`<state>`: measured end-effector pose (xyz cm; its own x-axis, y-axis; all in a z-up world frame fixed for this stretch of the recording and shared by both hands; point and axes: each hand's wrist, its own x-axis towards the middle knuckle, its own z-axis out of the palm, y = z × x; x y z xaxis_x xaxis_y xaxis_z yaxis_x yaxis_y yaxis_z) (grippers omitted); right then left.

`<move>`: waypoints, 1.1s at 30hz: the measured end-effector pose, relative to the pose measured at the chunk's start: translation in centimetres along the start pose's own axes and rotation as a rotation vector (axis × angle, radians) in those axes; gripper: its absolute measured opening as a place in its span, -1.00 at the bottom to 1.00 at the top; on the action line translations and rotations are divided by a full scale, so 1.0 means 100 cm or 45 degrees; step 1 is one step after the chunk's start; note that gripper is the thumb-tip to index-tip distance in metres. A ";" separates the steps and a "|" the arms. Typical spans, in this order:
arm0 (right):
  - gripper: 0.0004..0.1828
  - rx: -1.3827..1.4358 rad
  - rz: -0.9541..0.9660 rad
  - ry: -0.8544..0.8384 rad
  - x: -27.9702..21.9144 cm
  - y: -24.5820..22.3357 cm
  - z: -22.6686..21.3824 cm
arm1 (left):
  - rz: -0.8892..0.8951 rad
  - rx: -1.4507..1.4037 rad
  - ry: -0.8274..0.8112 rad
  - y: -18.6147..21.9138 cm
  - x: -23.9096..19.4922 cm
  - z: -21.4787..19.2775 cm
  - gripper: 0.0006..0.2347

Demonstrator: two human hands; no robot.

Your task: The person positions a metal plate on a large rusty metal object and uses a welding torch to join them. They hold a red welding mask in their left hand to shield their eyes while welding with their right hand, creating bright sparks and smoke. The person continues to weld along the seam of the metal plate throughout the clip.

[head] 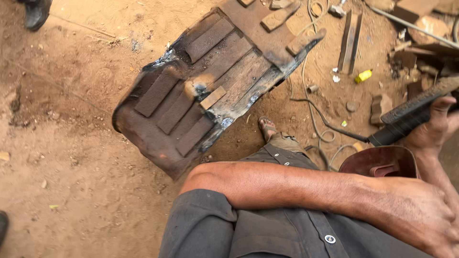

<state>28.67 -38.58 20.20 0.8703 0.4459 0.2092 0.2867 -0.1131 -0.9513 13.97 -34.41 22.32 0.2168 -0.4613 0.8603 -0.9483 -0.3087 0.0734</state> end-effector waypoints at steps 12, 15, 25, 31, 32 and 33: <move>-0.25 0.193 0.406 0.144 -0.227 -0.129 0.079 | -1.324 0.118 0.039 0.090 -0.226 -0.290 -0.86; -0.13 0.214 0.476 0.111 -0.249 -0.132 0.089 | -2.242 0.325 -0.797 0.065 -0.300 -0.341 -0.79; -0.10 -0.053 0.407 0.017 -0.259 -0.070 0.114 | -1.992 0.608 -0.992 0.039 -0.336 -0.336 -0.67; -0.19 -0.354 0.614 -0.062 -0.266 -0.046 0.112 | -1.745 0.707 -1.360 0.014 -0.344 -0.316 -0.72; -0.14 -0.214 0.565 -0.055 -0.268 -0.047 0.116 | -1.726 0.699 -1.425 0.009 -0.347 -0.316 -0.74; -0.08 -0.082 0.516 -0.041 -0.270 -0.048 0.120 | -1.740 0.680 -1.463 0.004 -0.348 -0.314 -0.75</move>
<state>-0.98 -39.41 16.43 0.9052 0.3815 -0.1874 -0.0512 -0.3399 -0.9391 -1.25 7.62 8.22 0.9162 0.1053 -0.3867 0.1103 -0.9939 -0.0094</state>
